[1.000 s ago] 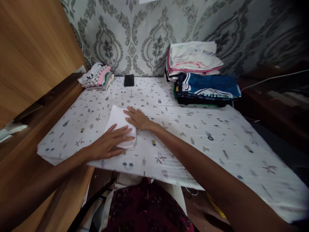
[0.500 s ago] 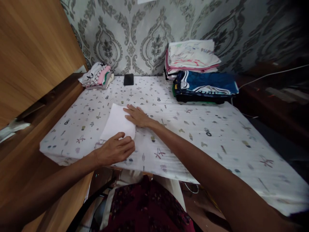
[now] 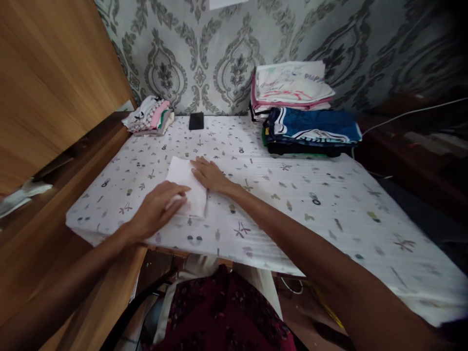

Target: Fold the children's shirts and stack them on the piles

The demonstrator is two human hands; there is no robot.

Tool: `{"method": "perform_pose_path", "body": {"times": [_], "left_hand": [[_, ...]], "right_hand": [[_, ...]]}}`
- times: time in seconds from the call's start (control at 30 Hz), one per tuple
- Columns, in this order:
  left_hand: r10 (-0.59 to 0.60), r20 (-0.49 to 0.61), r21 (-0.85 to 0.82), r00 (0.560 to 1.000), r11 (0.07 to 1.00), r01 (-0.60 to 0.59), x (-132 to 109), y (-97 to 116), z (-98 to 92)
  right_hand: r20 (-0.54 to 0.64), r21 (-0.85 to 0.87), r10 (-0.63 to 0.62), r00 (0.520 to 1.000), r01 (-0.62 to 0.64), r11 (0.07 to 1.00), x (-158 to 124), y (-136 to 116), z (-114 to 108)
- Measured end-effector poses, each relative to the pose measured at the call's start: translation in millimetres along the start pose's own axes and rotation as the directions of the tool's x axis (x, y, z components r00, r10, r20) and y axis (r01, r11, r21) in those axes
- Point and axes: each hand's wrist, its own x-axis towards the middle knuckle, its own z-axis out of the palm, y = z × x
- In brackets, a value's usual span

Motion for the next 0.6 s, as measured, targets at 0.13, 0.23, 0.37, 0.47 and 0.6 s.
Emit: {"method": "perform_pose_path", "body": {"times": [0.13,0.23,0.37,0.47,0.6], "left_hand": [[-0.233,0.109,0.088,0.966,0.971,0.224,-3.0,-30.4,3.4],[-0.309,0.256,0.159,0.916,0.948,0.276,-13.0,-43.4,21.3],[-0.332,0.314,0.184,0.889,0.94,0.286,-20.4,-47.9,29.9],[-0.325,0.32,0.15,0.89,0.945,0.291,-21.1,-48.6,21.9],[-0.251,0.158,0.162,0.955,0.961,0.226,-22.1,-36.1,10.7]], "right_hand": [[-0.044,-0.057,-0.089,0.995,0.086,0.995,-4.6,-19.4,4.8],[0.009,-0.125,-0.149,0.989,0.149,0.981,-1.4,-27.6,14.0],[0.012,-0.125,-0.15,0.989,0.15,0.981,4.3,-27.4,19.3],[-0.049,-0.021,-0.15,0.988,0.149,0.989,-2.7,-19.3,16.1],[-0.208,0.08,-0.042,0.977,0.059,0.995,-27.1,3.0,8.0]]}}
